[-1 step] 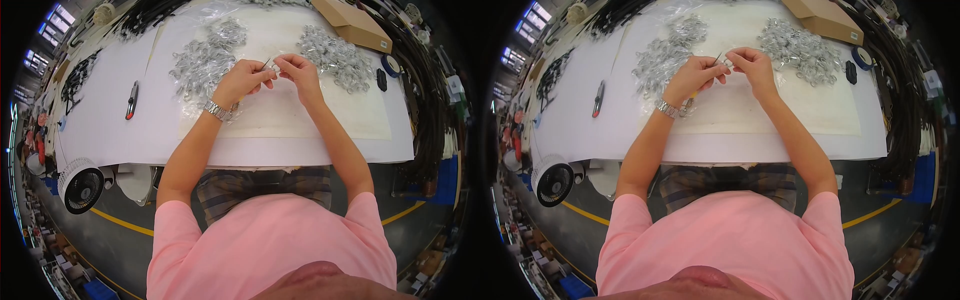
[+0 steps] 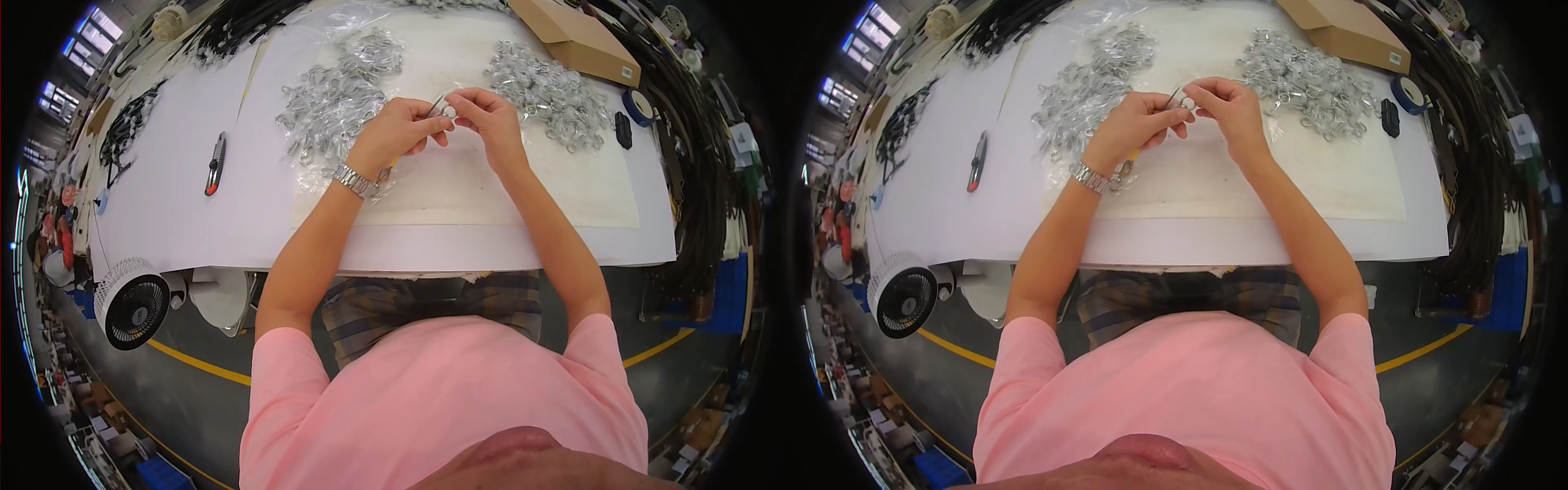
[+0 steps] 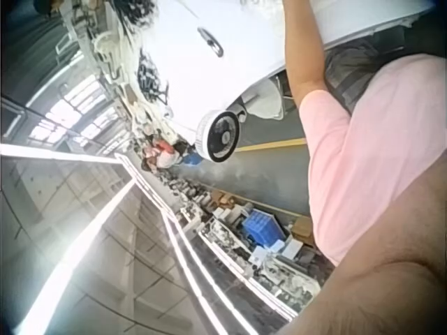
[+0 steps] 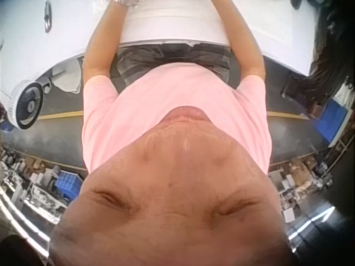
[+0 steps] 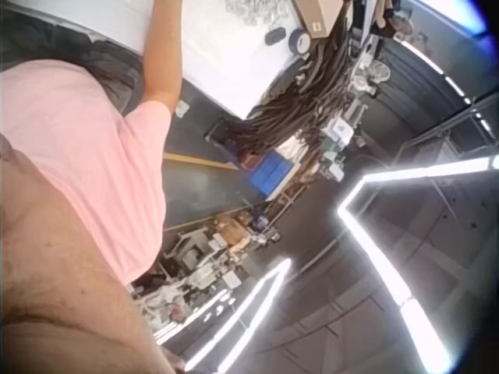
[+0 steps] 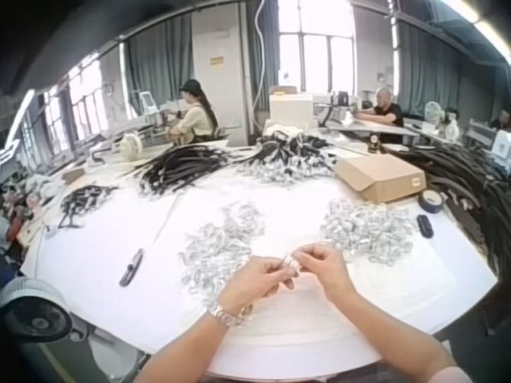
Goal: The recorder is attaching small metal clasps or hooks to a thin chain or wire using a metal pick for alignment.
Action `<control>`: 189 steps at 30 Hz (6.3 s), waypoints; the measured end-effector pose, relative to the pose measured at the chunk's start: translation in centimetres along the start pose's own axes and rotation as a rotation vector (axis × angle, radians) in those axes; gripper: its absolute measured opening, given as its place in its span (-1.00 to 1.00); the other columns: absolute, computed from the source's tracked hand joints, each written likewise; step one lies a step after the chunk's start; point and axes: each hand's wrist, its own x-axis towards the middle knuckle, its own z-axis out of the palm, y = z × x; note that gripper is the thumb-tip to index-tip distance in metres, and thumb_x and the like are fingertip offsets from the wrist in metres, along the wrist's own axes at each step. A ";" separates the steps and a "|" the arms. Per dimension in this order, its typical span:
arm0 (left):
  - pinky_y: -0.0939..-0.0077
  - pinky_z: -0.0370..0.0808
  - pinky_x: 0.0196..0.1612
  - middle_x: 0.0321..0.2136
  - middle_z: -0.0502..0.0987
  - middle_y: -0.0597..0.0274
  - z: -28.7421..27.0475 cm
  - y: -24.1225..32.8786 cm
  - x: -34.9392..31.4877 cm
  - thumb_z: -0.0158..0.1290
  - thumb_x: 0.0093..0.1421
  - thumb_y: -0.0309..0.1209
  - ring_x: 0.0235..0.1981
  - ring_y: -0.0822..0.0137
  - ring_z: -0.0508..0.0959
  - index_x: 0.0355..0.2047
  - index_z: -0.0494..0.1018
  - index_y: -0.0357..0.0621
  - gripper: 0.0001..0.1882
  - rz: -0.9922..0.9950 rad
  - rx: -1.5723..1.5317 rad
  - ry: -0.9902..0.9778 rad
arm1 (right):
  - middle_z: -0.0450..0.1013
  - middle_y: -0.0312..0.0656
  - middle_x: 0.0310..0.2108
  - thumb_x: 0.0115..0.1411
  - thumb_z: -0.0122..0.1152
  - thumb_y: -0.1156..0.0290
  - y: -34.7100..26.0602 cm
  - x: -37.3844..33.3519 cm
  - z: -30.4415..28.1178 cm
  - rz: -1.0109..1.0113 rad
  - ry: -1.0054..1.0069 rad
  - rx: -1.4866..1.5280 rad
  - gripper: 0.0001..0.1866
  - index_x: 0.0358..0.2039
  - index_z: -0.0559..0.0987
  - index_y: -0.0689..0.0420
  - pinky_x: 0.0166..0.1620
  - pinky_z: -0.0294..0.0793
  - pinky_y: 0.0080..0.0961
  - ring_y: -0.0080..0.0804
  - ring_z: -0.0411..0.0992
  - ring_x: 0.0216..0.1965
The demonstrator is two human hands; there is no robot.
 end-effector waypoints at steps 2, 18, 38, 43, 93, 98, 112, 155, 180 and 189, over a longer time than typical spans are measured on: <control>0.71 0.17 -0.65 -0.48 0.66 0.32 0.1 -0.2 0.2 0.17 0.36 -0.26 -0.70 0.68 0.31 -0.23 0.65 -0.23 -0.74 0.002 -0.067 -0.055 | 0.58 -0.36 -0.34 0.28 0.40 0.30 0.1 0.1 -0.1 -0.027 -0.027 0.019 -0.79 -0.21 0.70 0.17 -0.16 0.53 -0.64 -0.64 0.48 -0.33; 0.70 0.16 -0.65 -0.48 0.66 0.29 0.6 -0.3 0.6 0.11 0.42 -0.22 -0.70 0.66 0.28 -0.27 0.66 -0.22 -0.69 0.016 -0.119 -0.095 | 0.63 -0.11 -0.13 0.47 0.11 0.16 -0.4 -0.5 0.2 0.158 -0.292 0.258 -0.56 0.02 0.61 0.34 -0.14 0.53 -0.59 -0.51 0.53 -0.31; 0.76 0.15 -0.66 -0.40 0.68 0.21 -0.3 0.5 0.2 0.08 0.40 -0.30 -0.70 0.70 0.25 -0.10 0.59 -0.31 -0.72 0.082 -0.229 -0.134 | 0.57 0.06 0.10 0.53 -0.06 0.19 -1.7 0.0 -0.2 0.001 -0.067 0.377 -0.52 0.20 0.47 0.35 0.09 0.57 -0.42 -0.26 0.57 0.09; 0.75 0.14 -0.66 -0.42 0.68 0.21 0.4 1.2 0.0 0.10 0.40 -0.29 -0.70 0.69 0.26 -0.18 0.61 -0.30 -0.72 0.063 -0.204 -0.018 | 0.56 0.00 0.12 0.53 -0.04 0.24 -0.8 -0.5 0.1 0.098 -0.196 0.254 -0.55 0.21 0.47 0.34 0.16 0.56 -0.39 -0.33 0.58 0.06; 0.72 0.17 -0.55 -0.50 0.55 0.45 1.0 1.6 -0.3 0.20 0.33 -0.32 -0.60 0.68 0.26 -0.15 0.67 -0.24 -0.77 0.139 -0.174 0.254 | 0.67 -0.13 -0.10 0.39 0.27 0.19 -1.0 -0.8 0.2 0.115 0.120 0.164 -0.68 -0.10 0.67 0.21 0.09 0.57 -0.44 -0.35 0.64 -0.03; 0.75 0.24 -0.54 -0.44 0.68 0.30 1.0 1.4 -0.2 0.16 0.35 -0.36 -0.62 0.68 0.31 -0.15 0.67 -0.24 -0.79 0.212 -0.154 0.340 | 0.65 -0.13 -0.12 0.38 0.29 0.26 -1.2 -1.0 0.8 0.094 0.117 0.160 -0.70 -0.08 0.66 0.26 0.08 0.62 -0.44 -0.34 0.65 -0.07; 0.74 0.25 -0.60 -0.42 0.73 0.22 1.3 0.7 0.2 0.15 0.35 -0.41 -0.67 0.68 0.31 -0.20 0.60 -0.29 -0.83 0.251 -0.071 0.363 | 0.65 -0.15 -0.21 0.38 0.27 0.28 -0.3 -0.6 0.6 0.055 0.091 0.228 -0.72 -0.16 0.66 0.29 0.03 0.66 -0.42 -0.40 0.65 -0.19; 0.71 0.06 -0.62 -0.52 0.54 0.45 -1.7 0.9 0.5 0.16 0.38 -0.27 -0.67 0.69 0.22 -0.05 0.64 -0.29 -0.68 0.096 -0.356 -0.044 | 0.56 -0.34 -0.34 0.50 0.08 0.22 -0.9 -0.6 0.4 0.280 -0.448 0.440 -0.74 -0.14 0.60 0.14 -0.24 0.54 -0.62 -0.65 0.45 -0.42; 0.71 0.08 -0.57 -0.54 0.50 0.45 -1.3 1.5 0.2 0.18 0.33 -0.42 -0.63 0.67 0.25 -0.19 0.64 -0.19 -0.87 0.244 -0.256 0.016 | 0.48 -0.44 -0.38 0.47 0.16 0.27 -2.1 0.3 -1.7 0.526 -0.619 0.386 -0.67 0.01 0.59 0.29 -0.39 0.33 -0.77 -0.78 0.30 -0.46; 0.70 0.16 -0.56 -0.48 0.49 0.41 -4.5 -0.7 1.3 0.02 0.40 -0.45 -0.61 0.64 0.22 0.07 0.54 -0.26 -0.71 0.118 -0.669 0.190 | 0.48 -0.46 -0.49 0.43 0.19 0.24 -2.8 -0.8 0.1 0.015 -0.289 -0.278 -0.67 -0.34 0.70 0.22 -0.42 0.31 -0.69 -0.72 0.28 -0.52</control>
